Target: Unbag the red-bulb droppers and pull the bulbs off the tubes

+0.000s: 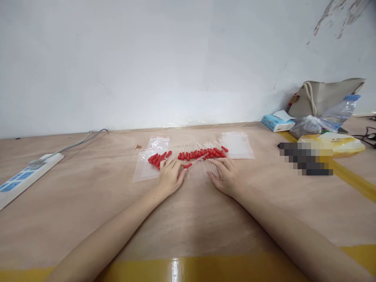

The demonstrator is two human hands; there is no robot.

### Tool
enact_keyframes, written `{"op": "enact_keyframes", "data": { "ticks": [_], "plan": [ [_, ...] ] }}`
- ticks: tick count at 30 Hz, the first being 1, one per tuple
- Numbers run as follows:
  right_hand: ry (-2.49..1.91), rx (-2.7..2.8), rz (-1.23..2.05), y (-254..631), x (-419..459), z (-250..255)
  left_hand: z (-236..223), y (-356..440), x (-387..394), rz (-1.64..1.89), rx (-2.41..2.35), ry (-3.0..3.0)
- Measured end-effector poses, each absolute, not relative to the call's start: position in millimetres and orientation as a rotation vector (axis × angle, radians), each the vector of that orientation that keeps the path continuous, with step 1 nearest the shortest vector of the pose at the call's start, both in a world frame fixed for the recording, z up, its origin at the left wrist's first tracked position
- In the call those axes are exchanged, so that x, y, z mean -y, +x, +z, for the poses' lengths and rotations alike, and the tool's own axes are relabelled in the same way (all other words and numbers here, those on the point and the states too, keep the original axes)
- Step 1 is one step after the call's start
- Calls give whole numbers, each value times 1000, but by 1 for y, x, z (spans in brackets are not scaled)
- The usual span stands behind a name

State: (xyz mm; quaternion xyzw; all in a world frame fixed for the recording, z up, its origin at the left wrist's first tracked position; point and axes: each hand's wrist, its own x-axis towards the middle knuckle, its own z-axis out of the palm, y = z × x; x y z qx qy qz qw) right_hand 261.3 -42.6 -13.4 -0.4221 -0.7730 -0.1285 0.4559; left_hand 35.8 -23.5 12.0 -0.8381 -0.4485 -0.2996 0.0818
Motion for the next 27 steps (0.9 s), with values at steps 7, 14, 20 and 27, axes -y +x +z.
{"op": "enact_keyframes", "data": {
  "ticks": [7,14,20,27],
  "plan": [
    [-954,2124,-406,255,47,-3,4,8,46,-1040,1094,-2579],
    [-944,2240,-367,244,52,-5,7,12,49,-1020,1132,-2683],
    [-889,2250,-382,238,55,-8,8,19,51,-946,1097,-2688],
    [-786,2241,-339,238,57,-9,8,19,49,-865,1023,-2691]
  ]
}}
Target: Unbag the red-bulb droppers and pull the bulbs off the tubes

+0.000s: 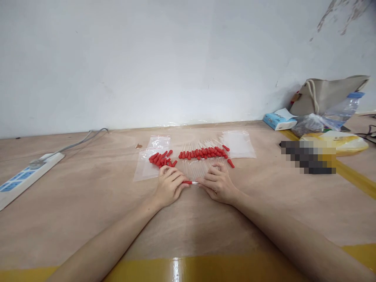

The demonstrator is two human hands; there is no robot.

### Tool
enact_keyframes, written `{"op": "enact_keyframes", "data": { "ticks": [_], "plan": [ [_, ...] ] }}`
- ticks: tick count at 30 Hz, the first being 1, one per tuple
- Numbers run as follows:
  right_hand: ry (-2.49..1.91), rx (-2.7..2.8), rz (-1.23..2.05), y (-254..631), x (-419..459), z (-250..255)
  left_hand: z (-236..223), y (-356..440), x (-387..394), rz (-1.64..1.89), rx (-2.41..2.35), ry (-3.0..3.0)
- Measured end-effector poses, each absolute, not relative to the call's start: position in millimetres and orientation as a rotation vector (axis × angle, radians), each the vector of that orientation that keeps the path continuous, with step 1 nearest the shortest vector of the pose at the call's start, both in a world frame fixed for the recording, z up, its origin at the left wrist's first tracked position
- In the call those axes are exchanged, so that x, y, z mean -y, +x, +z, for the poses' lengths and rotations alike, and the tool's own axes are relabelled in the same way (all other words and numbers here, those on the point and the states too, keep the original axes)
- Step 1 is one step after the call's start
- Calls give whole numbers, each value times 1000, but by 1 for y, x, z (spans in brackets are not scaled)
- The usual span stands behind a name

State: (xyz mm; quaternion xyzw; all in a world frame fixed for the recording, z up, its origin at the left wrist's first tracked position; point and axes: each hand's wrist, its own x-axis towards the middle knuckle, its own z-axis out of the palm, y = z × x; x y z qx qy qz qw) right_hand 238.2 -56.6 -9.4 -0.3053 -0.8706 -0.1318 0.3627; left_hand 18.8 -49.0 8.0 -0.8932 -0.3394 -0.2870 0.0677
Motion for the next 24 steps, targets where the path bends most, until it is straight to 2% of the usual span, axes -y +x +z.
{"op": "enact_keyframes", "data": {
  "ticks": [8,17,21,24],
  "plan": [
    [-743,2275,-360,244,58,-9,10,10,50,-824,1033,-2720],
    [-1081,2070,-223,247,47,-10,9,-22,35,-1440,1425,-2418],
    [-1120,2035,-165,230,45,-4,18,-28,13,-1464,1666,-2255],
    [-1121,2002,-244,222,42,-3,28,-37,-10,-1425,1852,-2265]
  ]
}}
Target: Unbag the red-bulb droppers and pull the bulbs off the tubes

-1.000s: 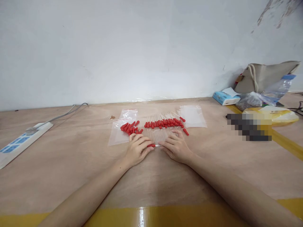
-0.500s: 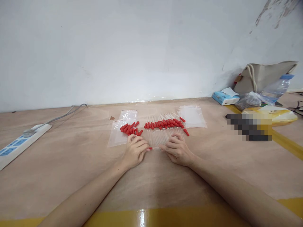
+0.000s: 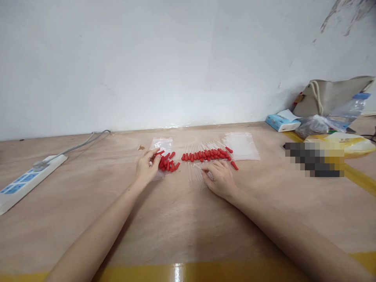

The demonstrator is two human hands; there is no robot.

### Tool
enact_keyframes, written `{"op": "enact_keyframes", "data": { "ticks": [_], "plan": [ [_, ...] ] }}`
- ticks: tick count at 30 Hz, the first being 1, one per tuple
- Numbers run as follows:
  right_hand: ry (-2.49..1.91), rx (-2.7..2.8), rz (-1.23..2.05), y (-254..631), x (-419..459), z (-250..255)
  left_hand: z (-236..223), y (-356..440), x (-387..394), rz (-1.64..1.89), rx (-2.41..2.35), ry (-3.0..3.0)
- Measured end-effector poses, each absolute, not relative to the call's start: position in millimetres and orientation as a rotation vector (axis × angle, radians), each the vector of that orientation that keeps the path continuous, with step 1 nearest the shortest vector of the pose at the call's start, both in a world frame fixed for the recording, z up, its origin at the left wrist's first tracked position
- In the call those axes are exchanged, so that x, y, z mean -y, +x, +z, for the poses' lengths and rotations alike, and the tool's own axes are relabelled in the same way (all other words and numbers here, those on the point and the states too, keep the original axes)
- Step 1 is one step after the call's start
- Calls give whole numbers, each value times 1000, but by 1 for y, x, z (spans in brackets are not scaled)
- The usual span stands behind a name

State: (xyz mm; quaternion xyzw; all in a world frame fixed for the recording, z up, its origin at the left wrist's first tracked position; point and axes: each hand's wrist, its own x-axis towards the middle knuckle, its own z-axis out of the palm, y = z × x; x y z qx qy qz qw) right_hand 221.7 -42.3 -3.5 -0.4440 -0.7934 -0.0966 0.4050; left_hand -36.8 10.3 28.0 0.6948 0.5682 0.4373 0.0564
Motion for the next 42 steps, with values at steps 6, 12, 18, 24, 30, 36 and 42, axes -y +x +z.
{"op": "enact_keyframes", "data": {
  "ticks": [6,12,18,24,30,36,42],
  "plan": [
    [-1125,2015,-477,217,39,-8,42,-40,-47,1045,-2026,1955],
    [-1093,2063,-441,216,43,-10,42,-32,-64,731,-2087,1896],
    [-1104,2145,-322,214,48,-10,40,-31,-71,631,-2065,1921],
    [-1123,2203,-270,212,50,-9,45,-23,-69,626,-2107,2117],
    [-1106,2251,-176,216,52,-4,57,8,-56,472,-1893,2597],
    [-1036,2398,-41,234,48,2,55,31,-59,146,-1876,2611],
    [-1142,2342,-110,229,42,-2,54,40,-63,13,-1939,2556]
  ]
}}
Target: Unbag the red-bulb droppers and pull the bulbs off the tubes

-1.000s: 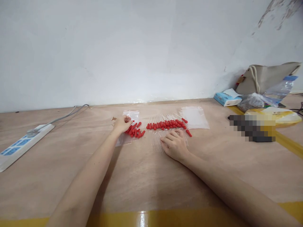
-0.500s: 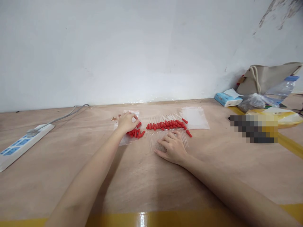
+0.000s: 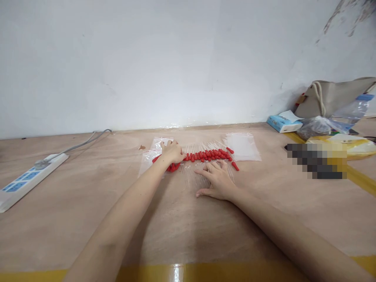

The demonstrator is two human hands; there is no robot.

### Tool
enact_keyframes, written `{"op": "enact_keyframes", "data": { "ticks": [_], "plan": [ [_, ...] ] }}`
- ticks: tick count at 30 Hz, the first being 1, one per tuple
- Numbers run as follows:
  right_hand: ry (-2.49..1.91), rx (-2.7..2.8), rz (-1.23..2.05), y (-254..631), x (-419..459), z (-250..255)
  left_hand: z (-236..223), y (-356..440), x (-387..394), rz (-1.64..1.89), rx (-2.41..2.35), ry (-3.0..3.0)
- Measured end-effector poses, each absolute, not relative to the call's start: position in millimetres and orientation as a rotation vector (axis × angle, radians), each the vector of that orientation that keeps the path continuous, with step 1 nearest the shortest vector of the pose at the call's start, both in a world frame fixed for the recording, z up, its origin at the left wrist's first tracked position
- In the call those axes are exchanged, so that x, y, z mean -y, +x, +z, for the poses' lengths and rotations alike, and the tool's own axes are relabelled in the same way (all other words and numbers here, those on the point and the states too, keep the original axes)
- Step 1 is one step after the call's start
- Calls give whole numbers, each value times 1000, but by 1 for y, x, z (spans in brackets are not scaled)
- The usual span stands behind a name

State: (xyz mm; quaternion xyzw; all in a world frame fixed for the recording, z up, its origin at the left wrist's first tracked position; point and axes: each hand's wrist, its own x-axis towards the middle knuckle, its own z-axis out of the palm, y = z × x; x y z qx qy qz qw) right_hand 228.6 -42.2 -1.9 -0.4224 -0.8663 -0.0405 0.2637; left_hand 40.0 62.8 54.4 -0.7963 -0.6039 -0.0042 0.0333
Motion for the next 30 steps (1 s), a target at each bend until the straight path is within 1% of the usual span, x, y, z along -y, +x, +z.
{"op": "enact_keyframes", "data": {
  "ticks": [7,13,17,20,23,26,30],
  "plan": [
    [-1375,2170,-304,208,47,-5,51,47,-69,70,1971,-2404],
    [-1388,2041,-283,207,49,-6,52,49,-65,29,2012,-2338],
    [-1338,1959,-286,212,47,-7,57,41,-48,-216,1861,-2213],
    [-1329,1834,-395,218,47,-6,55,31,-28,-447,1645,-2158],
    [-1301,1746,-536,227,48,-3,46,22,-2,-575,1441,-2230],
    [-1206,1844,-599,234,49,0,30,18,23,-713,1227,-2274],
    [-1093,2018,-548,236,48,-1,11,17,44,-873,1081,-2347]
  ]
}}
